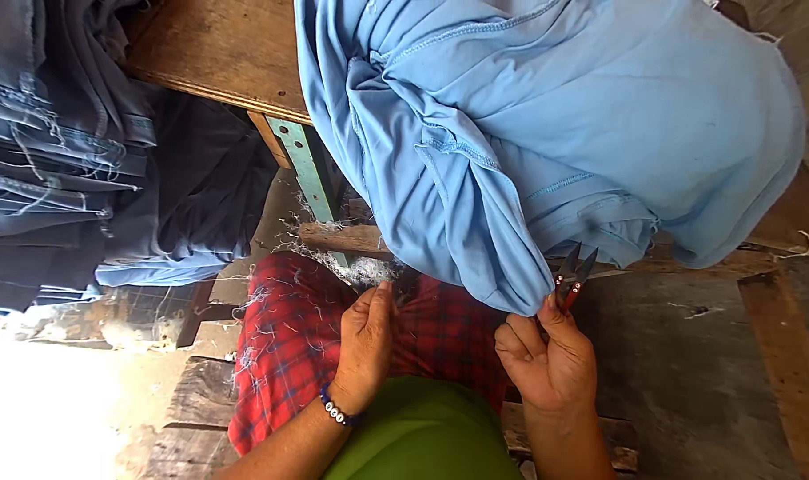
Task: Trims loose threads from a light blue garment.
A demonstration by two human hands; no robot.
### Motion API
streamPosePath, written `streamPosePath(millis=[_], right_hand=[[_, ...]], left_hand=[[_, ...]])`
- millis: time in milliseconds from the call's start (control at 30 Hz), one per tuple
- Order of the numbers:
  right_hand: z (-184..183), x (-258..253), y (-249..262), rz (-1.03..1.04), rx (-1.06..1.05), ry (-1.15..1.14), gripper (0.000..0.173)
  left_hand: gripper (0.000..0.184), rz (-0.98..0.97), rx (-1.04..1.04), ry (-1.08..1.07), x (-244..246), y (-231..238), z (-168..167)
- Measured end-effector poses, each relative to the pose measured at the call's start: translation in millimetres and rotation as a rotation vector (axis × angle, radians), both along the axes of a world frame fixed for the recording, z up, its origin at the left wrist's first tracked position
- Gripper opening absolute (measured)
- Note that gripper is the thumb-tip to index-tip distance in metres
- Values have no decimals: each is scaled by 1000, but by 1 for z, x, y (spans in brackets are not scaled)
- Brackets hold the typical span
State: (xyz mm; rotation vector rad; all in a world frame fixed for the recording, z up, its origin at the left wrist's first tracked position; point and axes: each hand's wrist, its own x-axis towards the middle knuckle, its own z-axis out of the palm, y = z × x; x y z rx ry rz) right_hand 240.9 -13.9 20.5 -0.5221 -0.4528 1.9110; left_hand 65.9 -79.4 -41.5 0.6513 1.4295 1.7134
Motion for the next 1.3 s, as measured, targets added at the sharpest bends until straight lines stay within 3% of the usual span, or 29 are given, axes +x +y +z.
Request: streamPosePath(millis=[133, 200, 267, 333, 400, 533, 633, 700, 800, 900, 1033, 1200, 1300], right_hand=[[2, -2, -3, -32, 54, -73, 8], [3, -5, -6, -50, 213, -236, 5], [3, -9, -11, -86, 480, -496, 5], [5, -9, -16, -114, 781, -718, 6], [10, -10, -18, -157, 922, -755, 10], [18, -2, -17, -264, 890, -693, 27], [13, 1, -17, -228, 869, -634, 32], [7, 0, -19, -155, 837, -616, 38], [2, -3, -20, -45, 806, -619, 49], [2, -5, -18, 11, 813, -612, 56], [5, -4, -14, 23, 810, -627, 60], [19, 2, 9, 129, 913, -721, 45], [53, 11, 47, 107, 912, -607, 34]], left_hand=[[29, 34, 267, 703, -5, -6, -7], [28, 1, 391, 994, -2, 0, 4], [28, -87, 506, 1147, 4, 12, 14], [20, -185, 559, 1085, 8, 23, 18], [20, -265, 538, 804, 6, 26, 23], [33, -331, 409, 109, -12, 15, 28], [30, -378, 485, -104, -18, 5, 28], [28, -423, 536, -84, -17, 4, 32], [12, -412, 566, 159, -11, 11, 40], [17, -289, 569, 425, -3, 12, 46], [8, -346, 728, 560, -6, 2, 57], [17, -381, 788, 849, -13, 0, 58], [23, -340, 721, 730, -10, -5, 59]])
